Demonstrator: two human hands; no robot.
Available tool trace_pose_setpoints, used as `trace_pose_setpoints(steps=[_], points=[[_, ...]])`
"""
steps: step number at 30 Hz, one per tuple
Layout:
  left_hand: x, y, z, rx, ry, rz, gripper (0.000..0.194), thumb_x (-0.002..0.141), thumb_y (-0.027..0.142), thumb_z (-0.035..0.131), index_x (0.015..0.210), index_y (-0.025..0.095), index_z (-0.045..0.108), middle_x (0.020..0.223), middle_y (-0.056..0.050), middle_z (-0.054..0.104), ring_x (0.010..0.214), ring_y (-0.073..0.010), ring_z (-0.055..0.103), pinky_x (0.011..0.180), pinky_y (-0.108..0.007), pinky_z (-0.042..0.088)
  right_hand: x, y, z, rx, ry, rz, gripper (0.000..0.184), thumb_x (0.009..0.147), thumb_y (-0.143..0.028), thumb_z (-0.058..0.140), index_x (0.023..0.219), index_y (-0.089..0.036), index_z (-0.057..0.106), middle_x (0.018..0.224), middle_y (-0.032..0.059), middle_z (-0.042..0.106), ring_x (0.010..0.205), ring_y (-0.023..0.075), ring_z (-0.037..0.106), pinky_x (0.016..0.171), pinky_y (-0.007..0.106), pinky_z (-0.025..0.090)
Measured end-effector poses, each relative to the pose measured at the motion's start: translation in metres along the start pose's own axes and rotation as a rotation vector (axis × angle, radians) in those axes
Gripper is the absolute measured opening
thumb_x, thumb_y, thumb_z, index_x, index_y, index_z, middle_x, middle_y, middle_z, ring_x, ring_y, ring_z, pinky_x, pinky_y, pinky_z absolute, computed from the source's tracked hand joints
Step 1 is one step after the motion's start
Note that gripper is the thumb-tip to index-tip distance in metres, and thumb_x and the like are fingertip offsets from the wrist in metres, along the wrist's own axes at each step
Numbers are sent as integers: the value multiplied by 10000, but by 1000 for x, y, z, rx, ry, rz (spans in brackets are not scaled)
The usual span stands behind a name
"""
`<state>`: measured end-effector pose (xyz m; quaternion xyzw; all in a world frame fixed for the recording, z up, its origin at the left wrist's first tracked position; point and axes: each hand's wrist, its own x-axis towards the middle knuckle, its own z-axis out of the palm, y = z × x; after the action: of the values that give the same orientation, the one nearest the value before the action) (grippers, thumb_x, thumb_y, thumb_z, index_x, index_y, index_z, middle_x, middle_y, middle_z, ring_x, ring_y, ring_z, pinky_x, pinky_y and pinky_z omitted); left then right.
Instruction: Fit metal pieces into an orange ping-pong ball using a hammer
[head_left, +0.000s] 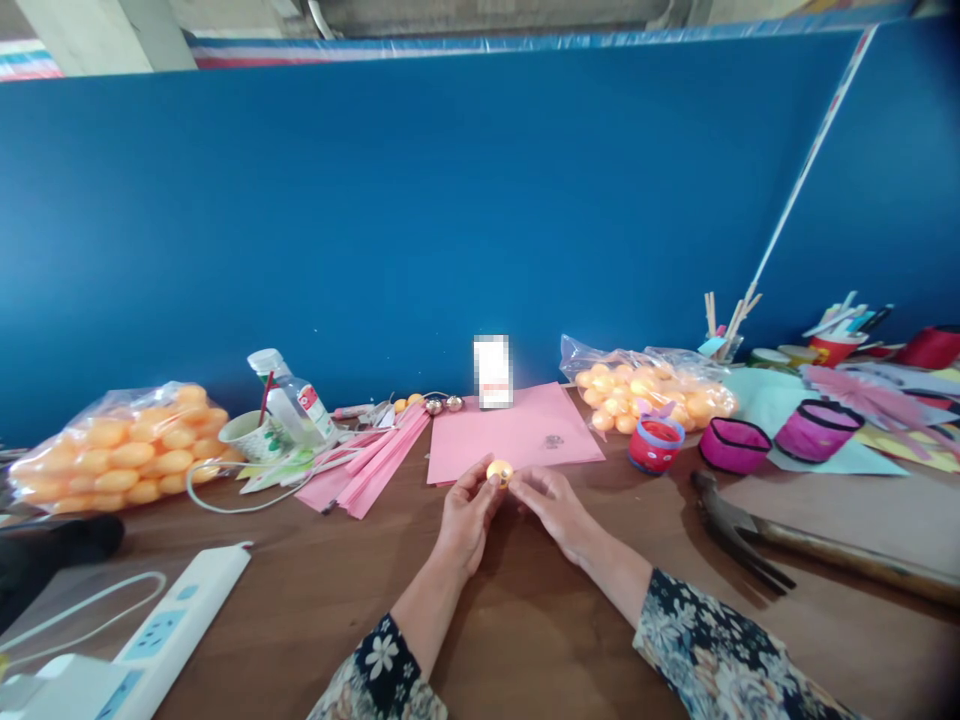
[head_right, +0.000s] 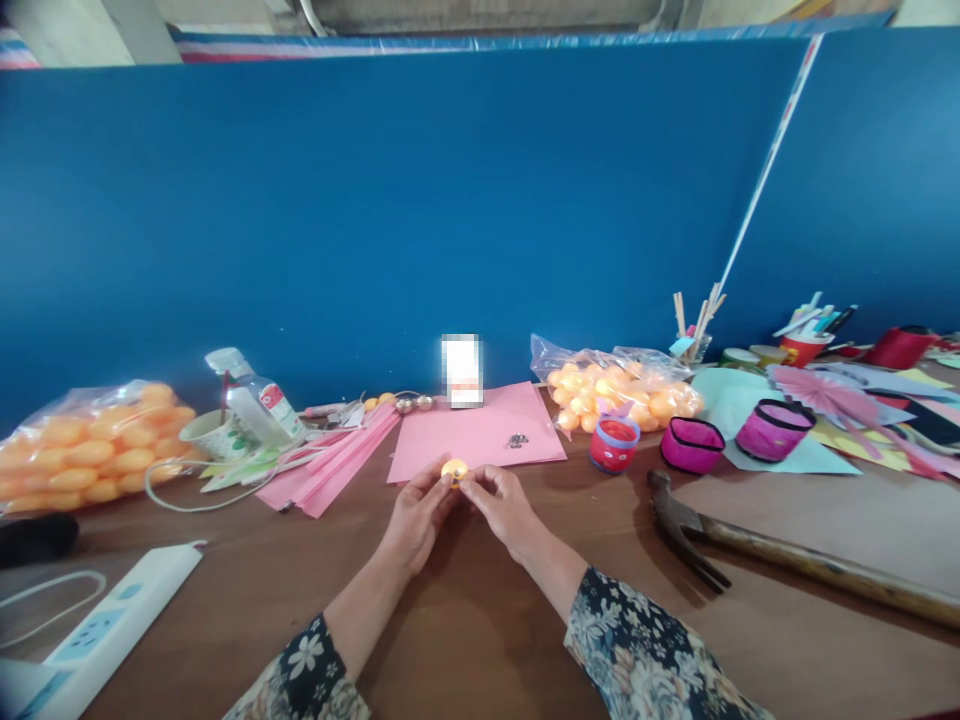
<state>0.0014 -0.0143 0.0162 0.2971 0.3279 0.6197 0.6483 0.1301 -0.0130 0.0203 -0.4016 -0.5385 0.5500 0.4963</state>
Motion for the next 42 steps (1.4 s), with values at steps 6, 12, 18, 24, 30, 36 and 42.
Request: trace_pose_setpoints(steps=[6,12,18,24,30,36,42], points=[[0,-2,-2,34,-8,4,426,649,215,681,1059,168,576,981,-59,647,840,-136,607,838,-283,447,0,-2,1,21,11,18,257,674,-405,625,728,-155,615,671,1,586,620,117,509,571,232,417],[0,-3,-2,69,16,-3,418,641,230,686,1042,162,586,975,-64,651,828,-133,610,818,-269,455,-1,-3,1,27,40,31,261,677,-411,621,700,-152,595,660,1,582,606,109,507,581,235,433],[-1,0,2,100,26,-7,437,641,227,686,1058,153,576,935,-59,665,820,-128,611,805,-253,458,0,0,0,113,49,55,242,655,-376,656,722,-150,604,712,15,607,673,125,540,649,264,453],[-1,-1,1,146,29,2,430,640,238,684,1046,140,581,941,-70,666,843,-153,613,821,-277,457,0,-3,0,153,80,87,277,599,-391,701,678,-138,620,699,26,623,667,135,555,667,274,457],[0,-2,0,158,34,3,419,642,236,683,1040,144,588,977,-77,657,866,-162,609,837,-292,455,1,0,-1,162,94,105,287,600,-393,703,692,-132,628,685,35,632,659,139,564,669,278,460],[0,-2,0,168,42,3,426,630,246,689,1032,142,596,1009,-82,648,910,-183,600,871,-317,440,1,-1,0,189,113,132,318,558,-411,724,681,-132,635,672,33,636,649,146,570,661,285,462],[1,-5,-2,202,39,10,435,640,252,682,1051,145,585,1053,-85,630,946,-190,586,888,-328,430,0,1,-1,218,105,119,292,578,-389,717,694,-134,638,654,26,636,626,135,561,643,263,448]])
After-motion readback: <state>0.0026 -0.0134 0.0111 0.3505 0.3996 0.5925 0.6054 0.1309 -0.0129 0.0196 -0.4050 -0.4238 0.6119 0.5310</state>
